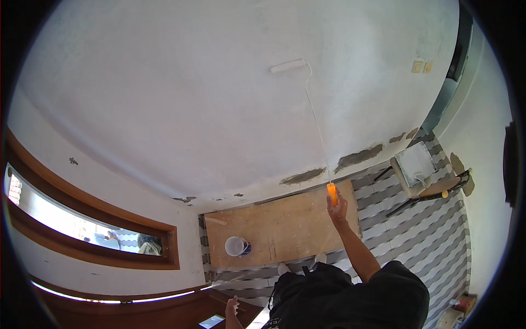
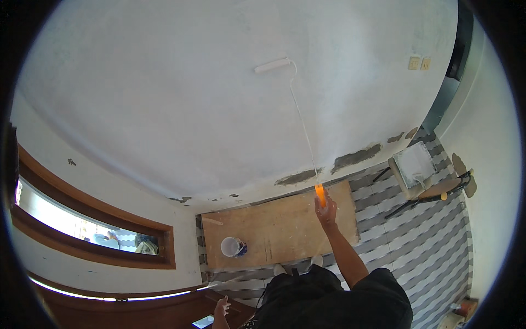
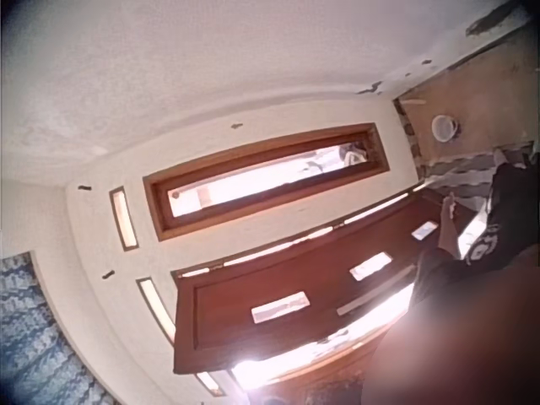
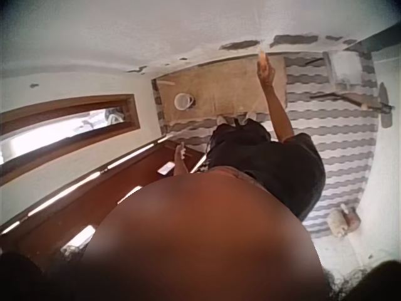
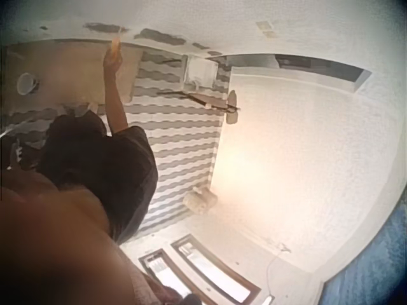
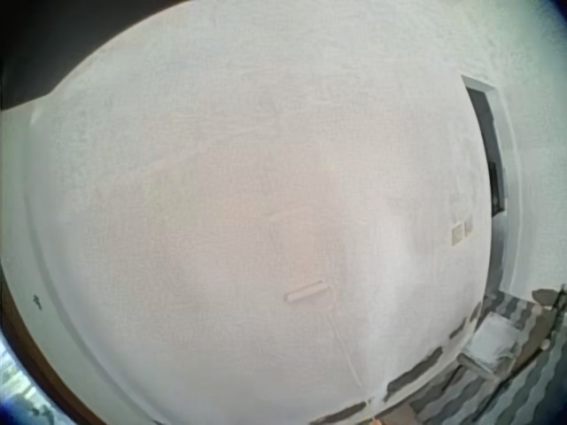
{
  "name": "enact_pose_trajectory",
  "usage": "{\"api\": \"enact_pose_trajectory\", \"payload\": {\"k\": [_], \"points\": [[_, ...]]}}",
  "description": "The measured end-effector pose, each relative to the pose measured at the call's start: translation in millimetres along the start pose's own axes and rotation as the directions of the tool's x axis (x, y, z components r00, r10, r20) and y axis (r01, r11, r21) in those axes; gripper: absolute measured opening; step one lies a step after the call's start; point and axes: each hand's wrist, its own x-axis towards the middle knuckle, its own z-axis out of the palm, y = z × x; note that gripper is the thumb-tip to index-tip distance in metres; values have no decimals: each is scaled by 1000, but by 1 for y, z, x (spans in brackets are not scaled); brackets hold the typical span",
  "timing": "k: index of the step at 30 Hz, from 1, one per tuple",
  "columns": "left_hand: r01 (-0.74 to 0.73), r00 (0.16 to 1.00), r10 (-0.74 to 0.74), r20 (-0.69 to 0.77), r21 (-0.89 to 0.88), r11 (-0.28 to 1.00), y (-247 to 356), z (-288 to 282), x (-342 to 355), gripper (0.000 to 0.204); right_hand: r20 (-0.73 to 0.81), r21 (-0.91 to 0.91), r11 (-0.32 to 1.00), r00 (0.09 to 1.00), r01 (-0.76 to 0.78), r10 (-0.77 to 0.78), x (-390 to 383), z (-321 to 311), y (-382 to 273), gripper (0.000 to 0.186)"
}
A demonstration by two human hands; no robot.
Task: Apply white paint to the ceiling and upper walls using a roller and a putty knife.
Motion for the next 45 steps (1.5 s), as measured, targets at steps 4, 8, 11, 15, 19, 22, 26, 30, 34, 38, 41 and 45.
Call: {"api": "enact_pose_trajectory", "payload": {"k": [4,8,11,15,19,22,26,30,34,38,41,45], "points": [[-71,997,72,14,-25,997,18,14,-4,69,-35,33,999,999,-34,35,10,-5,-14,34],[-118,993,118,-2,-39,992,28,20,6,69,-125,0,1000,992,2,-2,52,-6,-60,31],[-129,991,132,34,-70,989,27,15,24,71,-210,59,992,972,116,-101,91,-5,-109,32],[-164,981,168,98,-48,985,38,15,31,66,-214,111,990,975,84,-59,138,-13,-162,30],[-121,988,116,99,40,992,50,20,37,58,-281,177,974,956,138,-85,178,-15,-189,30],[-131,988,120,99,113,985,53,29,34,54,-205,241,969,979,43,8,193,-22,-205,31],[-118,987,91,135,210,970,54,32,41,61,-227,184,979,973,81,-38,193,-24,-183,30],[-133,987,121,101,115,985,56,38,46,53,-233,-34,978,950,204,-206,144,-8,-118,34],[-181,980,170,98,110,977,58,49,39,53,-142,-61,991,982,116,-124,67,-8,-58,35],[-164,982,151,112,120,979,45,51,33,59,-33,-71,997,999,10,-12,10,-14,-37,37],[-121,989,110,103,110,987,42,58,27,54,-72,-106,994,996,40,-48,-5,-22,-31,38],[-110,985,97,141,93,989,25,49,38,55,-88,-27,999,996,22,-24,10,-21,-50,36]]}}
